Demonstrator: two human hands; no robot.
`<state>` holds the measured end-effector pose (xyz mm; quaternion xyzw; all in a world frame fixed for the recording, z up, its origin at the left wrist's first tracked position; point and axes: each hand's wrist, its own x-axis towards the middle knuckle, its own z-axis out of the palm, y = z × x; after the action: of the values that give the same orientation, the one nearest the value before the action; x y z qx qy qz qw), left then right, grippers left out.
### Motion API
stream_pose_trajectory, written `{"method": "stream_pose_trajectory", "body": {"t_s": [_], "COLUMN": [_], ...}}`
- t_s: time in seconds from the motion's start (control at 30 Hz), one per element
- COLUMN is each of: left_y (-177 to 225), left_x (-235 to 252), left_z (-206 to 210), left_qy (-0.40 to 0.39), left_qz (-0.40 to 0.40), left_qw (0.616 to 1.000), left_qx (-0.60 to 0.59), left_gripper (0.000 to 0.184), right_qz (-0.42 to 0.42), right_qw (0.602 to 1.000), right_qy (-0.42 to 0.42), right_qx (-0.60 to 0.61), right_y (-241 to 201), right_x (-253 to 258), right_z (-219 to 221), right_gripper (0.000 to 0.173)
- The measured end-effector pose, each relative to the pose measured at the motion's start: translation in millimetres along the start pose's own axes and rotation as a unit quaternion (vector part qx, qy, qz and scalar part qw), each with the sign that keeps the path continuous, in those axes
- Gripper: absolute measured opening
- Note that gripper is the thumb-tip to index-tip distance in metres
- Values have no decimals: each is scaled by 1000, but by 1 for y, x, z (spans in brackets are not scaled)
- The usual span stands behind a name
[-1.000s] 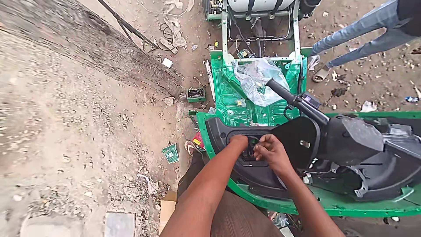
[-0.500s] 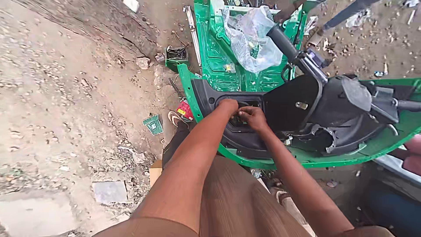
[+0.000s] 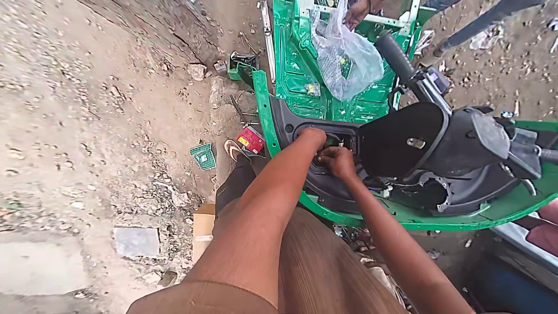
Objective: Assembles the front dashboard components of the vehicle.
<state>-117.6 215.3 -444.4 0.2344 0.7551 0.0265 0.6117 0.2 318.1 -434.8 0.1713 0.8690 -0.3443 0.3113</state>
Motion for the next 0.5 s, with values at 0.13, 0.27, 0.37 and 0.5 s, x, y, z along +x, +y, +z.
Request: {"method": "stream_pose_trajectory", "body": {"t_s": [0.13,0.27,0.37,0.5], "left_y": [-1,1,2,3], "left_x": [-5,-8,-12,-13], "left_z": [1,0,-2,0], "left_qy": [12,18,15,20], "left_qz": [0,1,4,3], "left_qw": [1000,1000,1000,1000], "left_qx": [-7,-7,-8,8], "left_gripper": [32,31,33,37], "right_qz": [-42,-113,-166,-175], "right_qw": [999,993,985,983], "right_qy": [8,17,12,22], "right_qx": [-25,-40,-49,-49], "right_y": [3,10,18,19], "right_x": [2,1,2,-3], "right_z": [8,10,12,13], "right_gripper": [4,4,9,12]}}
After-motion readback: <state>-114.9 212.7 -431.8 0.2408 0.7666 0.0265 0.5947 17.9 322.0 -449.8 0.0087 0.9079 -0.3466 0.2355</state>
